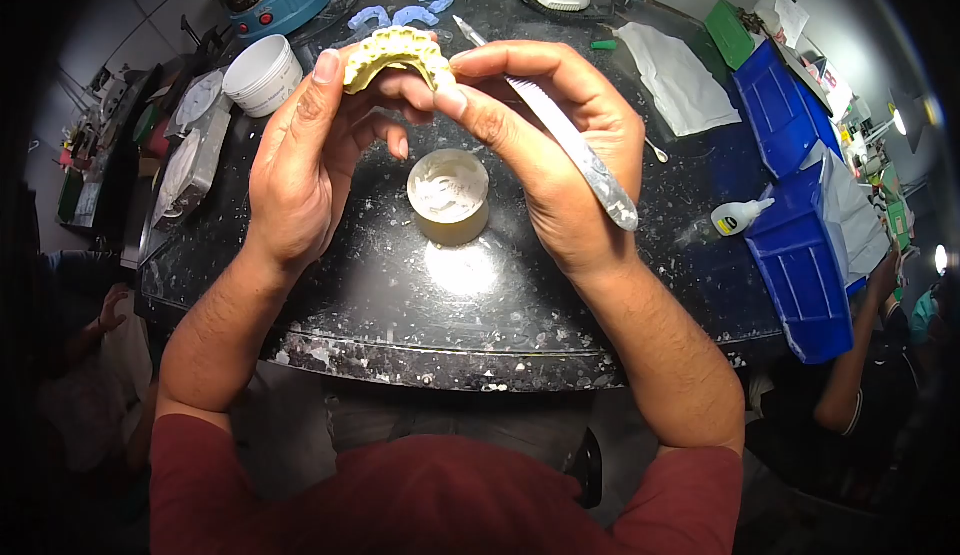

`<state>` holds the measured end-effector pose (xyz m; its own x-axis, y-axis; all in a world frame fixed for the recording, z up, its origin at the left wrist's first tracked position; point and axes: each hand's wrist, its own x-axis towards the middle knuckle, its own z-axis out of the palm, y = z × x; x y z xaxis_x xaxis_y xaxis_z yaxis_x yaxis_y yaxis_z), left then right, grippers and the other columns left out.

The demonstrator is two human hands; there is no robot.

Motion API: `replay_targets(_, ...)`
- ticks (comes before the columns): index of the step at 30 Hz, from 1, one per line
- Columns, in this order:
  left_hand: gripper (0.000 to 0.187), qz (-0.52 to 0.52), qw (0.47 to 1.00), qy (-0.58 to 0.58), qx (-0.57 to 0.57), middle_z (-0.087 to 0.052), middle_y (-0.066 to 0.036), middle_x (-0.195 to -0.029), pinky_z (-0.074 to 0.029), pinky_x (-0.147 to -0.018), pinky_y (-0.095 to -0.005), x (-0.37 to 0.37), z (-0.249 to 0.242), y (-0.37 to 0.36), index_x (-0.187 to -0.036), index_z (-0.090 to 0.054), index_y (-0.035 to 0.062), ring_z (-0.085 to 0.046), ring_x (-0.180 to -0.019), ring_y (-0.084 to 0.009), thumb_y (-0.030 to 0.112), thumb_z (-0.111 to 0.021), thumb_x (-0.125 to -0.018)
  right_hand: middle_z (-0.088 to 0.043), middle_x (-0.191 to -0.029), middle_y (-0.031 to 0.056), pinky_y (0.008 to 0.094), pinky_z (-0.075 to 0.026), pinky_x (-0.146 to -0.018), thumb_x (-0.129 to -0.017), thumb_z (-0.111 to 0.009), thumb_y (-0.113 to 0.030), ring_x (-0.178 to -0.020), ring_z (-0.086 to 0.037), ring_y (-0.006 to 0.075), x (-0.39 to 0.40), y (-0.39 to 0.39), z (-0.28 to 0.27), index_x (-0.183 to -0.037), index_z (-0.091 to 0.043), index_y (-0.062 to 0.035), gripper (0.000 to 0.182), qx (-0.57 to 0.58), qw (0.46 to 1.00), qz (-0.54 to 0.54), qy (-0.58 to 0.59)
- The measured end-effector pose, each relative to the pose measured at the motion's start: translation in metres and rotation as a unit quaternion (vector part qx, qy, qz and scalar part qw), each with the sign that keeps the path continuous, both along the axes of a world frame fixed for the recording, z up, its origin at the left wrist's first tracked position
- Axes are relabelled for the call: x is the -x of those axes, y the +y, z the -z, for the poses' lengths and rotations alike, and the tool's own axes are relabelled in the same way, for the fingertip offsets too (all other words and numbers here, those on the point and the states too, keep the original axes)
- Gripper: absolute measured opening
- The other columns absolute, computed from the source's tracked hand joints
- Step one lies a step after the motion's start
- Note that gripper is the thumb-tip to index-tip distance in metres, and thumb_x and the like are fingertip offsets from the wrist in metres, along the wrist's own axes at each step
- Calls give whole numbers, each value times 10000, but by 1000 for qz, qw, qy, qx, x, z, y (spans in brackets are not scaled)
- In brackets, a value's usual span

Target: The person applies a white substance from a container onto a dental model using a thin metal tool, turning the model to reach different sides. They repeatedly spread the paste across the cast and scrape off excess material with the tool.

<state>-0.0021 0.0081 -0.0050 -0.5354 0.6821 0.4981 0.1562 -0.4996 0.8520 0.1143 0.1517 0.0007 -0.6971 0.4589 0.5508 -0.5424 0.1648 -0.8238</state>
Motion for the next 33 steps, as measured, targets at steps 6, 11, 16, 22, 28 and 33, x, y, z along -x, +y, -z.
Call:
replay_targets(6, 527, 20, 996, 67, 63, -664, -127, -1057, -478, -758, -273, 4, -2, -5, -1301, -526, -48, -605, -928, -146, 376, -303, -1080, -704, -983, 57, 250, -524, -850, -840, -750, -14, -922, -661, 110, 2, 4, 1, -997, -683, -18, 170, -1, 1000, 19, 21)
replay_targets(11, 493, 13, 998, 41, 54, -660, -133, -1065, -477, -785, -285, 1, -6, -6, -1394, -438, -72, -600, -937, -146, 275, -355, -1053, -705, -969, 56, 244, -525, -832, -846, -749, -23, -912, -658, 105, 2, 6, 2, -994, -684, -21, 162, 7, 1000, 24, 11)
replay_targets(16, 514, 38, 998, 25, 41, -654, -161, -1085, -480, -799, -287, 2, -6, -8, -1417, -397, -97, -603, -958, -164, 228, -364, -1020, -706, -967, 55, 243, -524, -828, -852, -745, -29, -910, -656, 103, 3, 6, 3, -991, -688, -23, 149, 18, 999, 23, 12)
replay_targets(22, 514, 45, 998, 33, 34, -653, -168, -1095, -483, -789, -289, 7, -2, -8, -1409, -411, -102, -602, -957, -172, 230, -372, -1018, -704, -971, 42, 235, -519, -825, -852, -736, -17, -912, -650, 96, 3, 7, 3, -1000, -699, -25, 152, 11, 1000, 16, 16)
replay_targets(28, 502, 34, 998, 35, 39, -654, -160, -1098, -479, -778, -281, 5, -4, -9, -1412, -416, -90, -600, -949, -162, 211, -384, -1012, -702, -993, 43, 227, -513, -826, -844, -724, 8, -925, -646, 94, 3, 6, 1, -1013, -699, -28, 174, 24, 1000, 13, 12)
replay_targets(33, 494, 19, 996, 70, 44, -651, -146, -1114, -473, -773, -268, 3, -6, -7, -1426, -418, -63, -594, -954, -140, 200, -386, -1009, -701, -1009, 48, 234, -513, -839, -843, -725, 7, -938, -646, 100, 4, 7, 3, -1030, -693, -25, 192, 22, 999, 14, 21)
